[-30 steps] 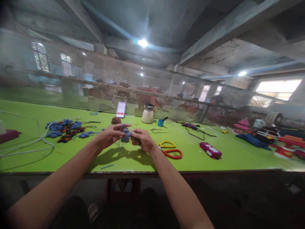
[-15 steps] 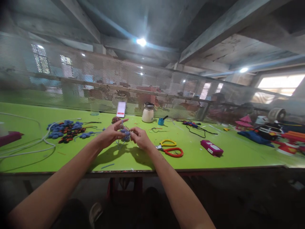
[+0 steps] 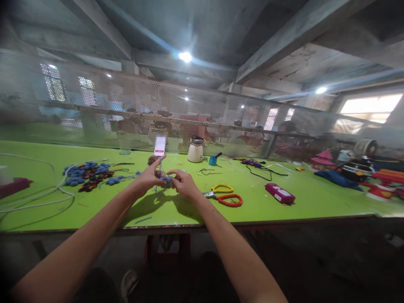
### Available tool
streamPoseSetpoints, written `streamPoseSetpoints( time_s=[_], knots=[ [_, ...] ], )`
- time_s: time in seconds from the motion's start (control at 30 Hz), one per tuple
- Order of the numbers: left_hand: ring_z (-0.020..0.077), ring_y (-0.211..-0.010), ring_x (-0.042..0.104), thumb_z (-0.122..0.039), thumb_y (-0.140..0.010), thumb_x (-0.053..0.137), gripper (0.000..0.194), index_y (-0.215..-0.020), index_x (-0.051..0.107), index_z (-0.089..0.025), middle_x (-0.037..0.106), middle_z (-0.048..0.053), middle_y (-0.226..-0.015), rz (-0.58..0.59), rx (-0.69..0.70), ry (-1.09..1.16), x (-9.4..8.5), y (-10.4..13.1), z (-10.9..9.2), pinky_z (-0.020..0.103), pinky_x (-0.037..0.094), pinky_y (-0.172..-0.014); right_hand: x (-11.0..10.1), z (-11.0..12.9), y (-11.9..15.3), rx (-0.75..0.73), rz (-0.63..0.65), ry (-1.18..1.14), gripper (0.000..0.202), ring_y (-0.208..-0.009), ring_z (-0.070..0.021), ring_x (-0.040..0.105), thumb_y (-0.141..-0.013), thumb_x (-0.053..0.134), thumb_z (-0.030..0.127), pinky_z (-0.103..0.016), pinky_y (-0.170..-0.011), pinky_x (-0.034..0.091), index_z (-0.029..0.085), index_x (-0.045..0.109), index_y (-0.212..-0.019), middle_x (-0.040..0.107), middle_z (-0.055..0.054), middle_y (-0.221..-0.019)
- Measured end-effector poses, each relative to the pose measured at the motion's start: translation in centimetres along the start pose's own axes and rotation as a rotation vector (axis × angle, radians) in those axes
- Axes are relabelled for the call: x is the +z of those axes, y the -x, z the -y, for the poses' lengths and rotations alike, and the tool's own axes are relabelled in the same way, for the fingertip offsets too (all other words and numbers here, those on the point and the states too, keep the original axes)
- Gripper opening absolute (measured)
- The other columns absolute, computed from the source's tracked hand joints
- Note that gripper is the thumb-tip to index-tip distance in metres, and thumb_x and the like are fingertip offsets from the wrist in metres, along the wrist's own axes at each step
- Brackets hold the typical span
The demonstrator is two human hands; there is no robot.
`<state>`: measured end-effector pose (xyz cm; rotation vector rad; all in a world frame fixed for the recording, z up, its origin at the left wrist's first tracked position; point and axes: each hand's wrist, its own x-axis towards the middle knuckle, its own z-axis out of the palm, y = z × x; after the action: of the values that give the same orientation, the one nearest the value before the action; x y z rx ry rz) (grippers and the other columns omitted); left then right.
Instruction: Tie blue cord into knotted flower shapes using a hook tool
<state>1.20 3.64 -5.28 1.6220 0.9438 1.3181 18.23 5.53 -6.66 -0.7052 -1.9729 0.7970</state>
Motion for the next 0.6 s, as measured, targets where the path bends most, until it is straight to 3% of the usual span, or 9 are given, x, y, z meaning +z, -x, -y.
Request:
streamPoseSetpoints(
  time_s=[0.3,0.4,0.6],
  knots=[
    [0.0113,-0.051,0.053,-0.005,-0.056,0.067,0.104,-0.148,0.021,-0.021,0.054,-0.008,-0.054,-0.057,0.107,-0.274,0.0,-0.3,0.3,0.021,0.039,-0.051,-0.2,-1.0,-0.4,0.077,0.003,-0.076,0.03,-0.037,-0.0065,0.044,-0.078,0.058,0.028,-0.019,-0.04,0.035,0.012,0.068,-0.102,0.056,0.003,-0.051],
    [0.0117,-0.056,0.055,-0.006,-0.057,0.067,0.101,-0.147,0.024,-0.02,0.057,-0.006,-0.061,-0.06,0.13,-0.181,0.1,-0.2,-0.1,0.022,0.043,-0.056,-0.2,-1.3,-0.5,0.078,-0.027,-0.095,0.033,-0.036,-0.0062,0.043,-0.076,0.059,0.032,-0.019,-0.039,0.035,0.012,0.07,-0.1,0.057,0.003,-0.05],
    [0.0157,-0.06,0.062,-0.013,-0.062,0.063,0.094,-0.147,0.024,-0.019,0.06,-0.002,-0.066,-0.107,-0.066,0.152,0.3,0.3,-1.3,0.028,0.049,-0.059,0.0,-0.9,-0.3,0.038,-0.103,-0.064,0.03,-0.037,-0.0062,0.043,-0.073,0.055,0.023,-0.019,-0.04,0.037,0.014,0.073,-0.095,0.057,0.003,-0.051]
  ],
)
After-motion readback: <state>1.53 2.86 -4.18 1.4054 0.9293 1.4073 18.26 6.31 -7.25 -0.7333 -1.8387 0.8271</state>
